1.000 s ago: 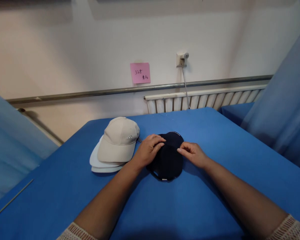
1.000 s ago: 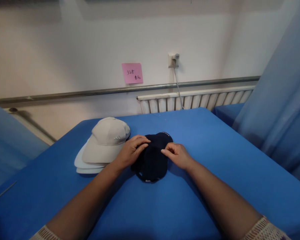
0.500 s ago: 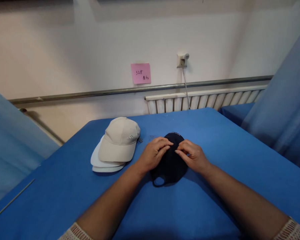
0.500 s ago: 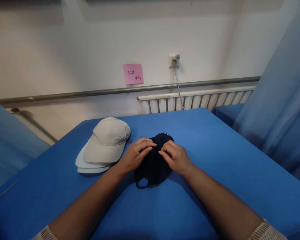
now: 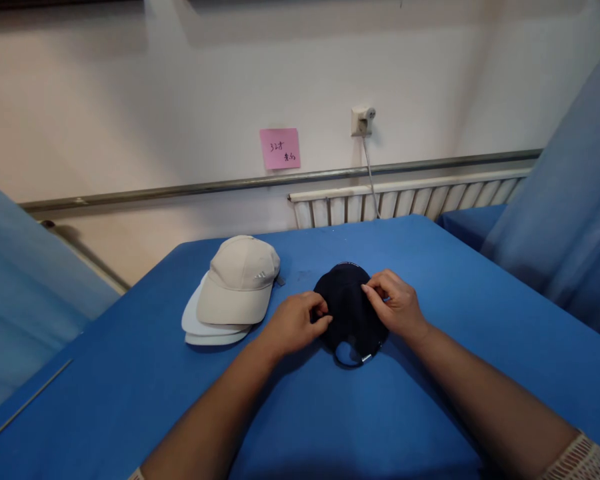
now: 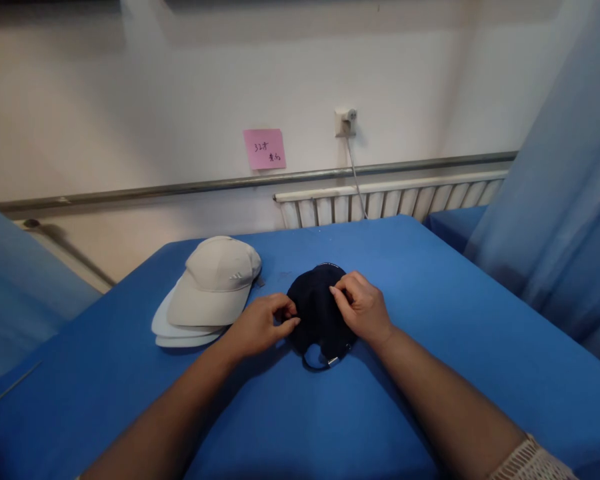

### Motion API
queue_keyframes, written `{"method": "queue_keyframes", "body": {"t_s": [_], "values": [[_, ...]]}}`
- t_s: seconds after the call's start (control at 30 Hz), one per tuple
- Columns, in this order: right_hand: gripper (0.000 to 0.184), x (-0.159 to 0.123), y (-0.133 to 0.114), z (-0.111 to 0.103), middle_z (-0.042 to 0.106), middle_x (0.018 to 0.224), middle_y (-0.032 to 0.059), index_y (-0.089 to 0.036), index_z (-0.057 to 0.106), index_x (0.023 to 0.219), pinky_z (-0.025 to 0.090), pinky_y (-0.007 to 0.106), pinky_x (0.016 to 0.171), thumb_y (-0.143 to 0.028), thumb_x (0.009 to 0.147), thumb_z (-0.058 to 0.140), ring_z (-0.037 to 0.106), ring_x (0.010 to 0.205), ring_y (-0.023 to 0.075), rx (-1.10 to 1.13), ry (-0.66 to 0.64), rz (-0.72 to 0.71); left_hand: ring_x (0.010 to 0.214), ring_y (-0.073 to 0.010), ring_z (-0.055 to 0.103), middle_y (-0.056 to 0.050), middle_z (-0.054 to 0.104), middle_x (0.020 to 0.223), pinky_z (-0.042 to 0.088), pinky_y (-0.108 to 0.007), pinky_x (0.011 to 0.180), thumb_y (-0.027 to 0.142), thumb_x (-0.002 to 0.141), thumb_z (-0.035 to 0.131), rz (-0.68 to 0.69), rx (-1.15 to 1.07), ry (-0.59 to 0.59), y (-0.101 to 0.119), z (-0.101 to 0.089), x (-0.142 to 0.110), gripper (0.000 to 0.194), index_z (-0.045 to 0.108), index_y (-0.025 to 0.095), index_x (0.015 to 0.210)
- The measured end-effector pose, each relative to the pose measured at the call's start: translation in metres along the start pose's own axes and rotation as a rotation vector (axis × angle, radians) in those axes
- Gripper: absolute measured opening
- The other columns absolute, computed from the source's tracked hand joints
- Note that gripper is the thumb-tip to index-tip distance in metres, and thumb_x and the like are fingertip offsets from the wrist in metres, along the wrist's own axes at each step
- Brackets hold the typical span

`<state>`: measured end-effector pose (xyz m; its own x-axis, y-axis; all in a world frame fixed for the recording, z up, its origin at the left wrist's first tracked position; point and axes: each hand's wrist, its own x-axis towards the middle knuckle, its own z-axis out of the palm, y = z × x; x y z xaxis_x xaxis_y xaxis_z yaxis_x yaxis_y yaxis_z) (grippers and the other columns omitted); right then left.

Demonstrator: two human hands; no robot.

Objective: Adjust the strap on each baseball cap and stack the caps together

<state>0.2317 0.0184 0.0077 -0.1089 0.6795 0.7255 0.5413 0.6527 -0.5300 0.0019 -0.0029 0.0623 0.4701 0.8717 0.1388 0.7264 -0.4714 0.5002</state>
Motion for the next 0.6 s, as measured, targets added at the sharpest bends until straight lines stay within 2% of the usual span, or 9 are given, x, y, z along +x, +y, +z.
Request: {"method": "queue_keyframes", "body": {"t_s": [0.1,0.2,0.23,0.33,0.4,0.5,0.6], "values": [[0.014,0.000,0.004,0.000,0.058,0.074,0.0028,-0.023,0.057,0.078,0.044,0.031,0.063,-0.024,0.091,0.052,0.054,0.068,0.0164,0.006,0.015,0.001,0.070,-0.0157,0.056,-0.001,0.063,0.076,0.043,-0.027,0.063,0.024,0.082,0.055,0.028,-0.005,0.042,-0.003,-0.004,0.000,0.009,0.063,0.019,0.078],[0.015,0.001,0.008,0.000,0.058,0.075,0.0032,-0.022,0.056,0.078,0.044,0.031,0.063,-0.025,0.091,0.052,0.054,0.068,0.0165,0.011,0.052,0.018,0.073,-0.0158,0.057,-0.002,0.062,0.077,0.044,-0.027,0.067,0.027,0.085,0.054,0.031,-0.082,0.126,-0.008,-0.018,-0.001,0.015,0.063,0.018,0.077],[0.015,0.001,0.009,0.000,0.058,0.076,0.0032,-0.022,0.056,0.078,0.044,0.031,0.064,-0.024,0.091,0.052,0.054,0.068,0.0165,0.019,0.050,0.016,0.074,-0.0158,0.057,-0.002,0.063,0.077,0.044,-0.027,0.068,0.028,0.085,0.055,0.029,-0.120,0.113,-0.010,-0.022,-0.001,0.016,0.063,0.018,0.077],[0.014,0.000,0.008,0.000,0.059,0.077,0.0030,-0.022,0.057,0.079,0.044,0.031,0.065,-0.023,0.092,0.052,0.055,0.071,0.0169,0.060,0.001,-0.023,0.075,-0.0155,0.059,-0.002,0.065,0.078,0.046,-0.027,0.070,0.031,0.086,0.056,0.003,-0.219,-0.034,-0.019,-0.030,-0.003,0.018,0.065,0.017,0.079],[0.013,-0.001,0.007,0.001,0.059,0.078,0.0028,-0.022,0.058,0.080,0.044,0.030,0.065,-0.023,0.092,0.052,0.056,0.072,0.0167,0.082,-0.020,-0.036,0.077,-0.0162,0.060,-0.003,0.067,0.084,0.047,-0.028,0.071,0.033,0.087,0.055,-0.029,-0.249,-0.047,-0.027,-0.030,-0.003,0.020,0.067,0.018,0.087],[0.010,-0.003,0.008,0.002,0.059,0.079,0.0027,-0.022,0.059,0.082,0.044,0.030,0.065,-0.022,0.091,0.054,0.055,0.072,0.0162,0.086,-0.014,-0.028,0.079,-0.0177,0.061,-0.007,0.067,0.093,0.049,-0.030,0.071,0.032,0.084,0.059,-0.054,-0.226,0.058,-0.039,-0.025,-0.003,0.023,0.067,0.018,0.100],[0.010,-0.004,0.009,0.002,0.060,0.079,0.0030,-0.023,0.059,0.082,0.045,0.031,0.065,-0.022,0.091,0.054,0.055,0.071,0.0164,0.088,-0.017,-0.018,0.080,-0.0188,0.062,-0.009,0.067,0.099,0.051,-0.033,0.074,0.028,0.079,0.064,-0.046,-0.158,0.038,-0.048,-0.019,-0.002,0.031,0.067,0.018,0.108]]}}
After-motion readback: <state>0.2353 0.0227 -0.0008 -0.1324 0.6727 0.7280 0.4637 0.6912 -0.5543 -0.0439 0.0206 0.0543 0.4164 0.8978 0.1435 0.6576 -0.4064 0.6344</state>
